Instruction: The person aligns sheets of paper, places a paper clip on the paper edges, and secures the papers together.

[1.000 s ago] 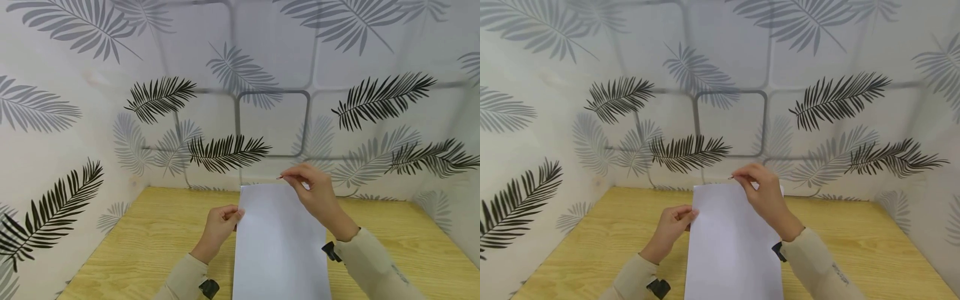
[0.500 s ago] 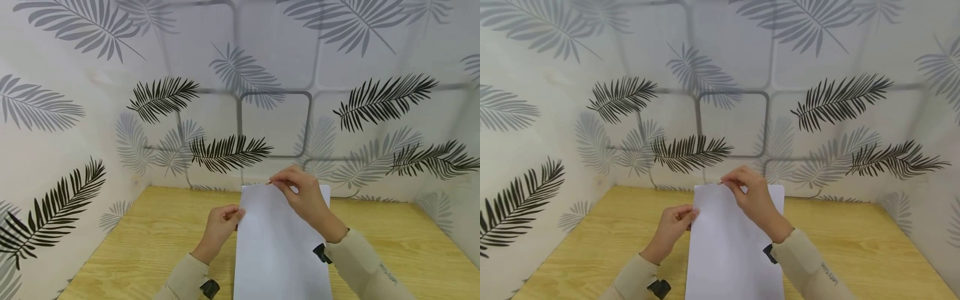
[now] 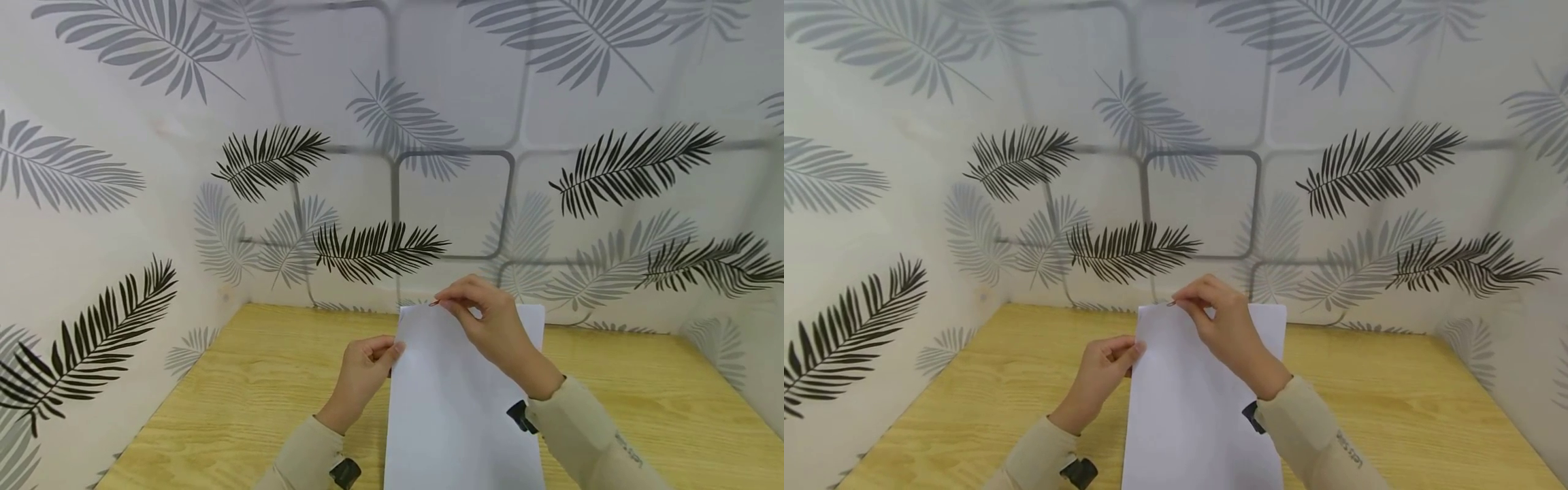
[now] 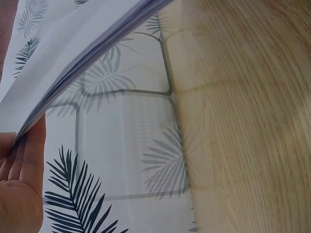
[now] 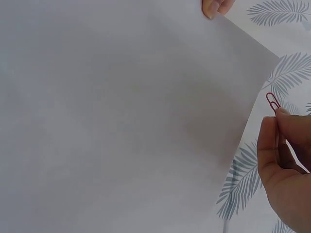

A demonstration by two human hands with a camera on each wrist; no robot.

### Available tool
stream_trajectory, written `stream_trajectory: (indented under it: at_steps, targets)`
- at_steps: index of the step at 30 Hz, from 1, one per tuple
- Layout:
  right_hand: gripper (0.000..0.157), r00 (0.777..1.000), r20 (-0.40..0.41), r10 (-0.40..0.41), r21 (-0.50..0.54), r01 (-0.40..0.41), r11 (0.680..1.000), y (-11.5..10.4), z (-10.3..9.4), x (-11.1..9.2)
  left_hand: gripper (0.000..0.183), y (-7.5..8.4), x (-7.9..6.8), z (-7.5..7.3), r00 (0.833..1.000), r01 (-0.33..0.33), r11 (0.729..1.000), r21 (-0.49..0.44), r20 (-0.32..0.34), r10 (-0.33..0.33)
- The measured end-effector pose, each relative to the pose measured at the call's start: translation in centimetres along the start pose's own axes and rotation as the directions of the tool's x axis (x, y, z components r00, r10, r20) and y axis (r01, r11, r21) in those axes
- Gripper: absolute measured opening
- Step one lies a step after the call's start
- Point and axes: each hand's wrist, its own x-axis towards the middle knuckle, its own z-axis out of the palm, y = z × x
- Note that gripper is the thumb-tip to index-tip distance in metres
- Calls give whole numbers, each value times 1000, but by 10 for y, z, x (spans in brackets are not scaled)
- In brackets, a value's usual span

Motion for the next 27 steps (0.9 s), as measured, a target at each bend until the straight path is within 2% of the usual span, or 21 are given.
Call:
stream_trajectory:
  at_steps: [10,17,22,27]
  targets:
    - [17,999,9,-31,2,31,1000,2,3,-1,18,-1,0,2,999,-45,998,48,25,44]
    - [17,998,6,-55,-44,55,997,2,2,-1,17,-5,0,5,995,-94,994,61,16,93]
    - [17,999,24,-34,-104,36,994,2,1,-1,14,-6,-1,8,989,-145,985,97,-3,146]
    - [15,999,34,-8,-130,12,991,1,0,-3,12,-7,-1,10,987,-159,979,125,-16,163]
